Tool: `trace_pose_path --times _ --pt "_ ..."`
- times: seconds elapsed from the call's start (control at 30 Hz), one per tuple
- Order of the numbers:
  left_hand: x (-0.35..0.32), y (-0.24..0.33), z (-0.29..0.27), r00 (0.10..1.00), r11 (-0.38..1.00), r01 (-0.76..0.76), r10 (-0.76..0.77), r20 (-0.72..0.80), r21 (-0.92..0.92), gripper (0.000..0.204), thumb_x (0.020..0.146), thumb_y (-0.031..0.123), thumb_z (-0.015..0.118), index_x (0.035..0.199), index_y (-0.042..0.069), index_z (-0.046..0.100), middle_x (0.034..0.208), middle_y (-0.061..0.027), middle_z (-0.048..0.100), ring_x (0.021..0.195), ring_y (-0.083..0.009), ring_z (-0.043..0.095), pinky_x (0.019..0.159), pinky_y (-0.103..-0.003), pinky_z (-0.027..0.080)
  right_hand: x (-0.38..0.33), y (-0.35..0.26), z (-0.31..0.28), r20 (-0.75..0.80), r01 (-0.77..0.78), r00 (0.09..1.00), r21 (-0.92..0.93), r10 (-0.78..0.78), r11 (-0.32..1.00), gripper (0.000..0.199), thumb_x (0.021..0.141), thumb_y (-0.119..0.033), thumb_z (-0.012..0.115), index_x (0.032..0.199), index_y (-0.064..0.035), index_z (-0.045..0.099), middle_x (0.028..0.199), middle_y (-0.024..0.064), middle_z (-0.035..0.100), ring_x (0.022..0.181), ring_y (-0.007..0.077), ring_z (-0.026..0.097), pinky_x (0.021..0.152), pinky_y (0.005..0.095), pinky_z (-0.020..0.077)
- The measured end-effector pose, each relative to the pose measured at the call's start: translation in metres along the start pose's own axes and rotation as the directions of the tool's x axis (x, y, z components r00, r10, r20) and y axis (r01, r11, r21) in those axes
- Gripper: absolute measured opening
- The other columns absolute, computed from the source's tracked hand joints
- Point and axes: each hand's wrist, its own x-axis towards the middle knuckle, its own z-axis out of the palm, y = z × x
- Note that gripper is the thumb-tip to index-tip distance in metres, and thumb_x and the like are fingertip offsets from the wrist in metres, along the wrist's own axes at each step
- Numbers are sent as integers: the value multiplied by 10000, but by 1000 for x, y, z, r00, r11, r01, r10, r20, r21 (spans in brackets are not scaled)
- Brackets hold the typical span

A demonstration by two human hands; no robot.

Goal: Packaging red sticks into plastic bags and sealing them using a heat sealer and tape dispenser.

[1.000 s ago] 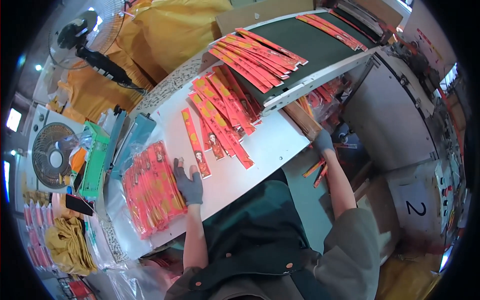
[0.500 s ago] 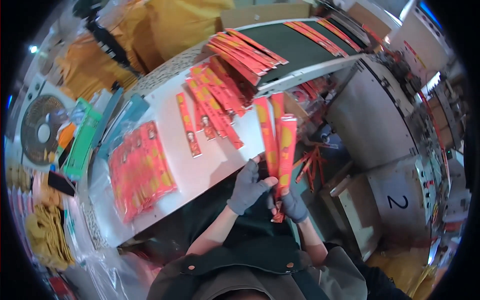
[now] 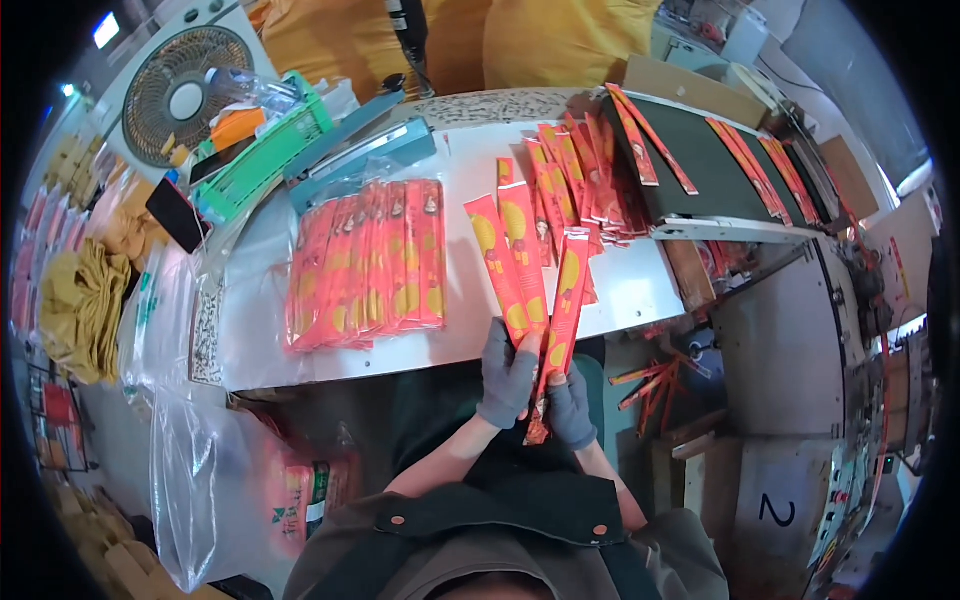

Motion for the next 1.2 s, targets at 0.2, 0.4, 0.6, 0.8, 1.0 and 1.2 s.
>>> trace_pose_path --times 0.2,0.4,0.6,0.8,1.0,1.2 --pt "27 8 -14 994 997 -73 69 86 40 316 822 72 637 1091 3 486 981 -61 597 863 -106 579 764 -259 486 27 7 11 -28 -5 1000 -88 3 996 423 905 -152 537 1246 12 349 881 111 582 611 149 608 534 262 522" --pt "56 15 -21 998 999 -39 38 41 20 398 809 41 636 1174 -2 482 1046 -78 611 902 -123 597 795 -270 496 58 0 23 -5 -37 999 -9 37 999 417 922 -151 507 1265 6 331 893 107 576 597 139 600 502 255 510" --pt "115 41 1 992 994 -107 107 66 -6 423 799 63 653 1182 0 485 1047 -70 608 891 -127 593 787 -273 495 117 -4 1 -54 135 985 -327 -161 935 490 928 -218 521 1304 42 345 1079 183 558 952 230 589 811 305 468" --pt "222 16 -32 818 568 -498 558 138 655 710 754 203 731 1299 -47 350 1278 -169 446 1136 -230 459 956 -339 385 142 -75 -32 -19 228 909 -813 -416 535 592 867 -259 604 1332 28 376 1189 196 549 1149 270 514 952 372 410" --pt "254 -1 -55 894 390 -319 427 137 864 803 779 299 705 1376 -38 286 1387 -195 361 1301 -258 333 1068 -321 264 74 -87 -200 -630 80 449 -678 -634 730 132 895 -95 525 882 8 607 745 14 568 692 74 503 649 219 413" --pt "267 -15 8 836 182 -438 443 325 880 700 814 263 671 1352 -33 336 1396 -208 355 1317 -296 320 1066 -338 271 98 -24 -343 -584 -176 534 -784 -611 595 140 841 -100 591 952 -35 646 737 21 595 667 68 528 613 214 429"
